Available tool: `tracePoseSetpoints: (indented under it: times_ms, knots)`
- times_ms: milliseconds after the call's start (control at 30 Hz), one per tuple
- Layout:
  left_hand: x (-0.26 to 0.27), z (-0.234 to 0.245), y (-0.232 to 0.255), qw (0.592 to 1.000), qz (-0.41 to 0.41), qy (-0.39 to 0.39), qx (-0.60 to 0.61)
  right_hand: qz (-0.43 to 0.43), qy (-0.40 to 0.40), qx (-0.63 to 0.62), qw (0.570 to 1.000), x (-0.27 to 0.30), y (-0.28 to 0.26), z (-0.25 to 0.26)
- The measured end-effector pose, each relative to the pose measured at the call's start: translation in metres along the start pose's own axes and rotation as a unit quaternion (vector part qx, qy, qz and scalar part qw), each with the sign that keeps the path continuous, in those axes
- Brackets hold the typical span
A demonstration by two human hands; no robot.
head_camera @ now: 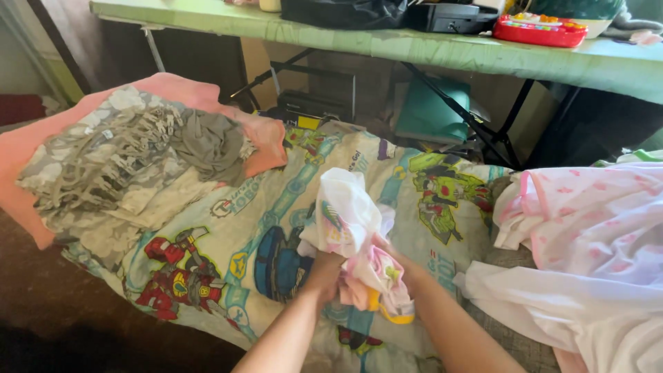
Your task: The person folds several small pieces of clothing on a bed and places them into an open suitcase. They also handle a multi-clip hanger with small garments, removing items from the hanger before folding them.
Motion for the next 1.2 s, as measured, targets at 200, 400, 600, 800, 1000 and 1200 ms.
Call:
tracePoseSetpoints:
  times_ms: [200,400,600,800,1000,1200]
  knots:
    - [-0.009,-0.015,-0.024,0.990,0.017,-0.111,-0.083,0.039,-0.017,0.000,0.999,0.008,-0.002,-0.015]
    - [0.026,-0.053,0.075,0.758,-0.244,0.073,-0.601,0.074,-0.033,0.006,0.997,0.025,-0.019,-0.031]
    - [-0.024,-0.004,0.010,0.791,-0.048,-0.047,-0.608,0.113,-0.058,0.012,0.992,0.033,-0.047,-0.053]
    - [-0.005,-0.030,0.000,0.987,0.043,-0.084,-0.128,0.147,-0.079,0.018,0.986,0.018,-0.071,-0.050]
    - [-0.108,0.092,0.042,0.958,0.014,0.157,-0.239,0.158,0.209,0.064,0.963,0.021,-0.058,0.062]
    - [-0.173,0.119,0.265,0.944,-0.146,0.172,-0.240,0.169,0.279,0.081,0.942,-0.011,-0.031,0.130]
Point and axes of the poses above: each hand's wrist, its own x-axis away from the middle knuckle, its own z-axis out of the back of the hand, y = z × x, the point moved 9 cm from there along -x, towards the middle knuckle, and after that the axes turned 11 degrees about x, right-handed, at the moved point
